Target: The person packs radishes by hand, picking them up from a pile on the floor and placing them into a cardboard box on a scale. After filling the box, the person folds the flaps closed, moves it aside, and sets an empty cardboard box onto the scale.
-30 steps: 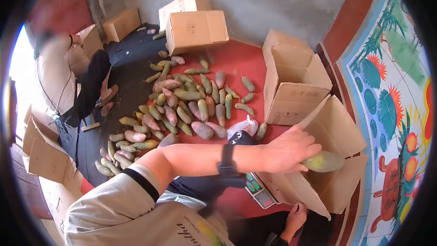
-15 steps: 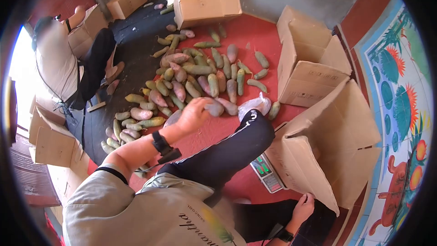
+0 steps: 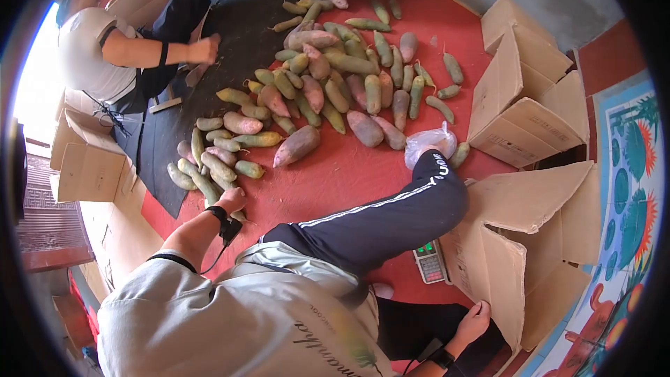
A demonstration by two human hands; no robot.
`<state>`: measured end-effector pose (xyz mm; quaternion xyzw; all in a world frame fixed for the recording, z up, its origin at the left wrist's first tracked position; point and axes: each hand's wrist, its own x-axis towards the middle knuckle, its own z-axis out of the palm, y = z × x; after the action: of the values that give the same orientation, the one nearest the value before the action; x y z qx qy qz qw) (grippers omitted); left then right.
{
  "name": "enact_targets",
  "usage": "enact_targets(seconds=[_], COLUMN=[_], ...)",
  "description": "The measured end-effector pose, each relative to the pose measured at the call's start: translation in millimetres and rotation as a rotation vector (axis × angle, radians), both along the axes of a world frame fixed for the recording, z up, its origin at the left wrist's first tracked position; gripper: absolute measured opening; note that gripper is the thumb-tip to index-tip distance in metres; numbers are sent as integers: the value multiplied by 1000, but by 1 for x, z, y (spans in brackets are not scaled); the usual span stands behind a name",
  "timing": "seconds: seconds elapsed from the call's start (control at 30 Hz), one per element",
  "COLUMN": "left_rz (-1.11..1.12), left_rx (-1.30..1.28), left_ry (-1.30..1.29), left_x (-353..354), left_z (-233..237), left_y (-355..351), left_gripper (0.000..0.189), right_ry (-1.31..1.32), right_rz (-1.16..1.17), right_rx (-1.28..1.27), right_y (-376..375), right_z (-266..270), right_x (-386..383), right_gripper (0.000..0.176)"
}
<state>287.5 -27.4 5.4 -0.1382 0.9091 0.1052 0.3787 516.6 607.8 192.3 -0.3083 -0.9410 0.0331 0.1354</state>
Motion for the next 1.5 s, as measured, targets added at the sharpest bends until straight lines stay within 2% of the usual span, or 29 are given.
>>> enact_targets(seconds=[0.1,0.17,0.23,0.3,0.33,0.43,0.53,0.63,0.7,0.87,1.0,1.07,1.17,1.23,1.3,1.33,1.37,1.43,1.47,1.5], left_rz=[48,132,95,187,163,239,309,263,243,254,230,171,195,178,40,139,130,93,78,74], left_rx=[-8,-30,-33,-20,-66,-83,-33,-1,-5,-1,-12,-30,35,100,65,78,83,33,-47,-48], left_ry=[49,104,117,187,132,55,-6,-75,-55,29,111,374,302,339,273,287,289,266,309,312], left_x=[18,19,18,12,7,-8,-15,-20,-19,-25,-47,-55,-75,-81,-89,-91,-94,-96,-96,-97], left_z=[-2,5,-2,-4,-7,0,-12,-1,-6,-21,-12,-27,-33,-42,-55,-52,-51,-51,-73,-66], left_y=[-9,-6,-10,-9,-9,-7,-18,-21,-25,-29,-17,-17,-16,-20,-22,-18,-16,-20,-28,-27], left_gripper=[30,34,37,44,55,63,67,69,66,51,51,59,59,55,50,42,42,30,22,22], right_ry=[-1,-31,-59,-73,-76,-61,-133,-156,-69,-106,-105,-122,-155,-171,-196,-194,-186,-177,-176,-174], right_rz=[37,27,13,24,25,45,-51,-51,26,9,38,20,-23,-51,-41,-51,-43,-43,-36,-27], right_rx=[29,28,28,38,40,66,-29,-1,48,68,94,78,42,21,27,29,44,62,68,72], right_y=[1,3,5,5,5,4,1,-3,2,16,10,11,6,2,1,-1,-3,-6,-7,-9], right_z=[0,-1,-2,-2,-3,0,4,6,1,-7,-3,-3,4,7,9,10,11,14,14,14], right_x=[-2,-3,-3,-3,-3,-4,-5,-5,-2,4,1,1,-2,-4,-4,-5,-6,-6,-6,-7], right_gripper=[18,17,17,18,18,17,18,19,17,16,15,14,14,15,14,14,14,14,14,14])
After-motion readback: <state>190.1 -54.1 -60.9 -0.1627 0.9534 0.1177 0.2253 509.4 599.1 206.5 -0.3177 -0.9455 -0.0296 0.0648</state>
